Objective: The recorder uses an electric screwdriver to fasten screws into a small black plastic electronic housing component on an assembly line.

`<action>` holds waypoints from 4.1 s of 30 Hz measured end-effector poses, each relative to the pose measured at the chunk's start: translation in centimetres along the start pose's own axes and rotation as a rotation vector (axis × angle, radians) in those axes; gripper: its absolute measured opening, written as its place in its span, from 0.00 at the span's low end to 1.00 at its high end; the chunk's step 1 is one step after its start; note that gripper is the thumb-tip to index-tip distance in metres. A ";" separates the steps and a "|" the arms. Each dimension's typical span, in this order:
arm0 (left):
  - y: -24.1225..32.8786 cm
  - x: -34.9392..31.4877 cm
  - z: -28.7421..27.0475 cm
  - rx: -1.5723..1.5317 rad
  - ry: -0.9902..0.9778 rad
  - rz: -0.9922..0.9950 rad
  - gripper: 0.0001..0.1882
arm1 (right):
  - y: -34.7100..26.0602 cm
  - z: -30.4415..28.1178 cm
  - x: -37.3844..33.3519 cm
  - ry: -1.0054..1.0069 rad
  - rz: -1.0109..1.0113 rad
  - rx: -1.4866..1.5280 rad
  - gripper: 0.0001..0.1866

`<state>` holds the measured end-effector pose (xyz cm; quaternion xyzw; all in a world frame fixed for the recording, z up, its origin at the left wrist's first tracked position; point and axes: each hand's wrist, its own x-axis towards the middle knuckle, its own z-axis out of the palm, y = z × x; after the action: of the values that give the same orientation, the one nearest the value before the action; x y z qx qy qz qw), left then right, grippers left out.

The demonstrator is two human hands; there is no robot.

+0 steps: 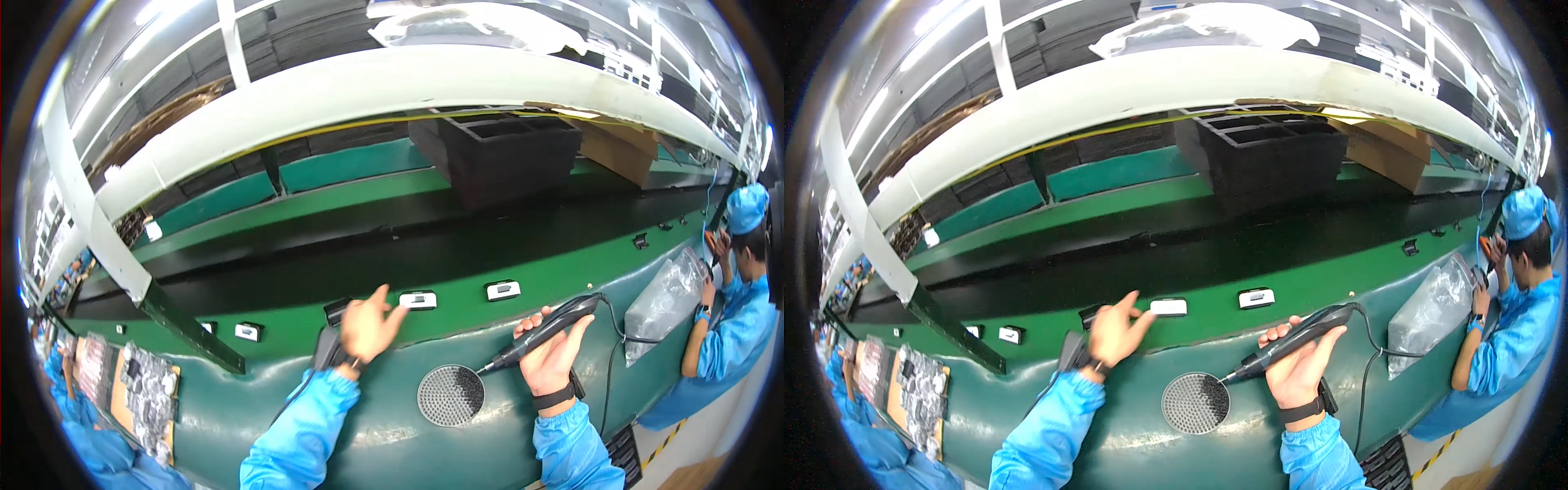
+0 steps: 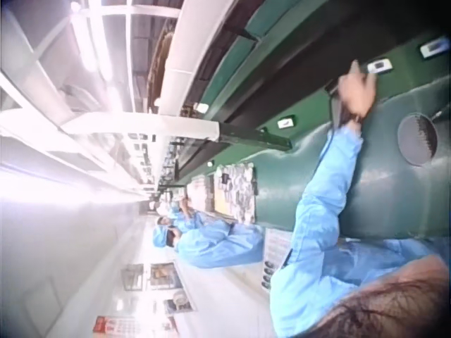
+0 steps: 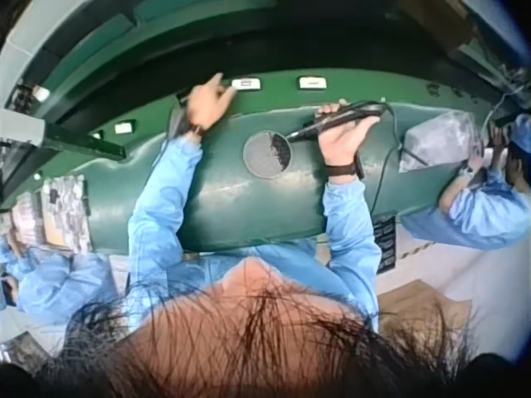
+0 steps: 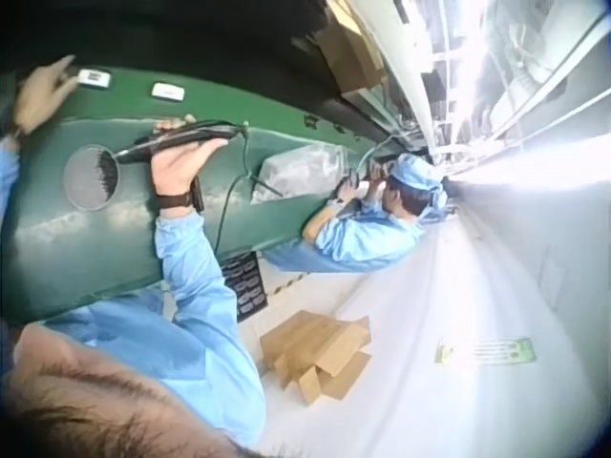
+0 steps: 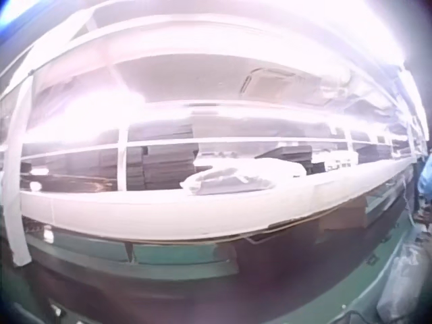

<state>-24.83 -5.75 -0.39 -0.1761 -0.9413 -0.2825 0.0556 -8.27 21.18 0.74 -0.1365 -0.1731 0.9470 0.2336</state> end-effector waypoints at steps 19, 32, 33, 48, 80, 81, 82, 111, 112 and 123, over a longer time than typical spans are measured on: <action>0.8 -19.3 -6.5 0.051 -0.099 0.661 0.17 | 8.6 3.0 -7.1 -0.535 -0.035 -0.242 0.59; -1.0 -19.9 -6.6 0.029 -0.251 0.404 0.21 | 10.3 1.6 -7.8 -0.559 -0.034 -0.403 0.41; -1.0 -20.0 -6.7 0.049 -0.272 0.403 0.20 | 10.2 1.7 -7.8 -0.550 -0.037 -0.408 0.41; -0.9 -21.0 -5.5 0.062 -0.244 0.394 0.21 | 10.6 2.6 -8.1 -0.544 0.027 -0.328 0.24; -1.9 -20.3 -5.2 0.014 -0.291 0.374 0.22 | 11.9 1.6 -6.8 -0.646 -0.124 -0.511 0.32; -1.8 -20.4 -5.1 0.016 -0.282 0.373 0.22 | 11.5 1.6 -6.7 -0.779 -0.112 -0.529 0.24; -1.8 -20.5 -5.1 0.018 -0.270 0.372 0.21 | 11.3 1.7 -6.6 -0.782 -0.112 -0.532 0.24; -3.8 -21.2 -5.0 -0.014 -0.244 0.379 0.19 | 13.5 3.4 -10.8 -0.961 -0.308 -0.667 0.06; -3.8 -21.2 -5.0 -0.020 -0.244 0.376 0.19 | 13.4 3.0 -10.9 -0.949 -0.278 -0.675 0.09; -3.6 -21.0 -5.3 -0.023 -0.259 0.379 0.20 | 12.7 2.5 -9.2 -1.246 -0.062 -0.637 0.06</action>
<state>-6.55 -17.81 -2.09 -0.3852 -0.8874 -0.2527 -0.0154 -6.31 5.43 -0.36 0.3752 -0.5477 0.7449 0.0662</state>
